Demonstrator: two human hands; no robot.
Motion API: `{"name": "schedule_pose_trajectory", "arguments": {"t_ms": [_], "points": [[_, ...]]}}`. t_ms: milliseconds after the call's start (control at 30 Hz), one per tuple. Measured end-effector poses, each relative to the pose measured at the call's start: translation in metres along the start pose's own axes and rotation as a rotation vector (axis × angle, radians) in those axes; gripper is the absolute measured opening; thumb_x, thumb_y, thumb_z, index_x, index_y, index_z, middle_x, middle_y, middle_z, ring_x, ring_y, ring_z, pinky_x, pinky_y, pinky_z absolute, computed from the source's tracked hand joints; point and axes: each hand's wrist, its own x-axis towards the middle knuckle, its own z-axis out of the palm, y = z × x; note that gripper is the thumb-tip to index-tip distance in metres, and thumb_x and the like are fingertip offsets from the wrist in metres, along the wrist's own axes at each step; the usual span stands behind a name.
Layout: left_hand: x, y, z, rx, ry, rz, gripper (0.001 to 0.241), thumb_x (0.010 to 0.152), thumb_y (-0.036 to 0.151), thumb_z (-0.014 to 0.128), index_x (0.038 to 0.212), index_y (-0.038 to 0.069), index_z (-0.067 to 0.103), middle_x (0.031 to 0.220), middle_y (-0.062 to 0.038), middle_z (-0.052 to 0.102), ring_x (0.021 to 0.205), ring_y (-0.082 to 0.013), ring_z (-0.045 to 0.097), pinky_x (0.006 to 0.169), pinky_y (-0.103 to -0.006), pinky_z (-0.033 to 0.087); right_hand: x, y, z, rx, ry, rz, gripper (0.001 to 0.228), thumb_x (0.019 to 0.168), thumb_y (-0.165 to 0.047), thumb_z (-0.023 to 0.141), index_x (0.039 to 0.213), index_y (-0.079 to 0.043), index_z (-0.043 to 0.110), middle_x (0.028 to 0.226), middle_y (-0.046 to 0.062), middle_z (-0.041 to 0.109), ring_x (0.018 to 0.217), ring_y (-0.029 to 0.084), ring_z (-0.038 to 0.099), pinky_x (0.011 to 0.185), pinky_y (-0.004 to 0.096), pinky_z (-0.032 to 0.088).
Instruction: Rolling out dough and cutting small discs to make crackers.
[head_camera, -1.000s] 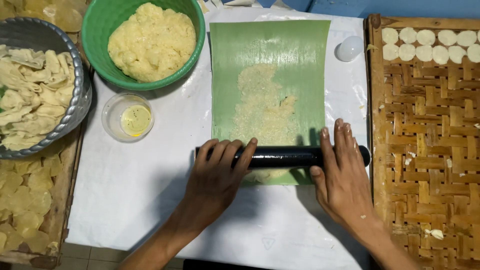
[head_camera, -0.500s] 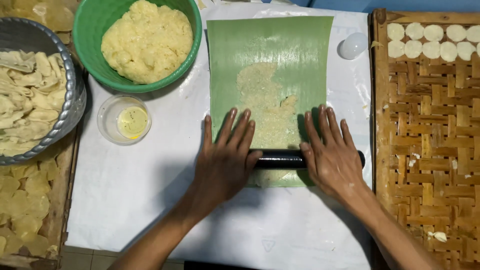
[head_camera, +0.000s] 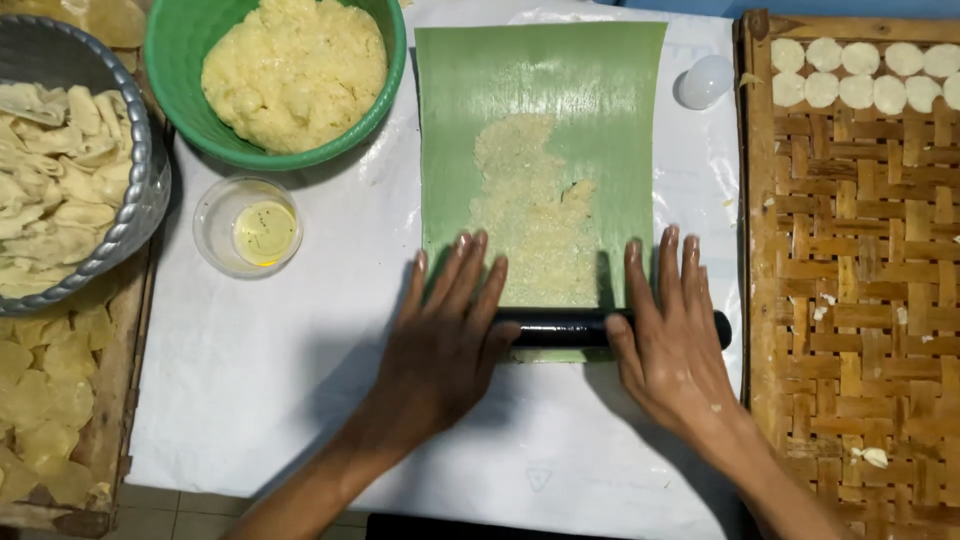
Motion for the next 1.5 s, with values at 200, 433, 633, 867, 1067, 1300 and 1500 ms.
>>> {"name": "schedule_pose_trajectory", "arguments": {"t_ms": [200,433,633,867,1067,1300,1500], "points": [[0.028,-0.024,0.021,0.089,0.031,-0.115,0.068,0.109,0.044,0.039,0.157,-0.004,0.035,0.165,-0.034,0.023,0.155,-0.0472,0.02,0.119,-0.0716,0.015,0.056,0.002,0.011,-0.127,0.008,0.11,0.076,0.106,-0.055,0.033,0.164,-0.007,0.025,0.168,0.032,0.011,0.155,0.05,0.005,0.123,0.061,0.009],[-0.021,0.003,0.033,0.248,0.18,-0.04,0.068,0.105,0.039,0.047,0.154,-0.007,0.04,0.159,-0.029,0.04,0.151,-0.041,0.037,0.119,-0.065,0.025,0.0,0.009,0.042,-0.254,0.172,-0.013,0.072,0.107,-0.049,0.027,0.165,-0.006,0.025,0.169,0.026,0.022,0.157,0.042,0.015,0.125,0.057,0.009],[-0.057,0.026,0.033,0.325,0.091,-0.035,0.059,0.111,0.038,0.036,0.151,-0.004,0.043,0.16,-0.022,0.043,0.151,-0.0338,0.04,0.119,-0.0564,0.034,-0.044,0.005,0.049,-0.309,0.192,-0.06,0.064,0.107,-0.04,0.027,0.162,-0.007,0.032,0.168,0.022,0.032,0.157,0.042,0.027,0.124,0.058,0.023],[-0.111,0.047,0.047,0.35,-0.005,0.008,0.062,0.105,0.037,0.048,0.154,-0.001,0.041,0.163,-0.02,0.038,0.151,-0.0328,0.038,0.121,-0.0462,0.033,-0.098,-0.001,0.058,-0.363,0.239,-0.11,0.06,0.107,-0.036,0.031,0.159,-0.006,0.038,0.165,0.023,0.037,0.154,0.037,0.037,0.125,0.053,0.029],[-0.123,0.053,0.035,0.135,0.173,0.046,0.037,0.104,0.011,0.043,0.138,-0.001,0.052,0.145,-0.02,0.053,0.134,-0.0342,0.054,0.111,-0.0467,0.046,-0.131,-0.002,0.067,-0.214,0.268,-0.091,0.056,0.107,-0.037,0.032,0.155,-0.011,0.043,0.165,0.023,0.037,0.152,0.039,0.038,0.124,0.053,0.029],[-0.115,0.042,0.03,0.128,0.185,0.077,0.031,0.109,0.019,0.053,0.135,0.003,0.057,0.124,-0.017,0.063,0.11,-0.0331,0.062,0.092,-0.0473,0.05,-0.136,-0.04,0.052,0.242,0.517,-0.021,0.048,0.108,-0.031,0.037,0.141,0.0,0.052,0.152,0.034,0.046,0.143,0.045,0.051,0.121,0.052,0.045],[-0.122,0.024,0.019,-0.131,0.171,-0.021,0.045,0.1,0.029,0.067,0.133,0.002,0.052,0.124,-0.015,0.065,0.104,-0.0339,0.062,0.09,-0.0447,0.047,-0.152,-0.024,0.091,0.768,0.826,0.409,0.036,0.107,-0.029,0.046,0.122,0.003,0.049,0.119,0.021,0.059,0.105,0.028,0.062,0.091,0.033,0.054]]}}
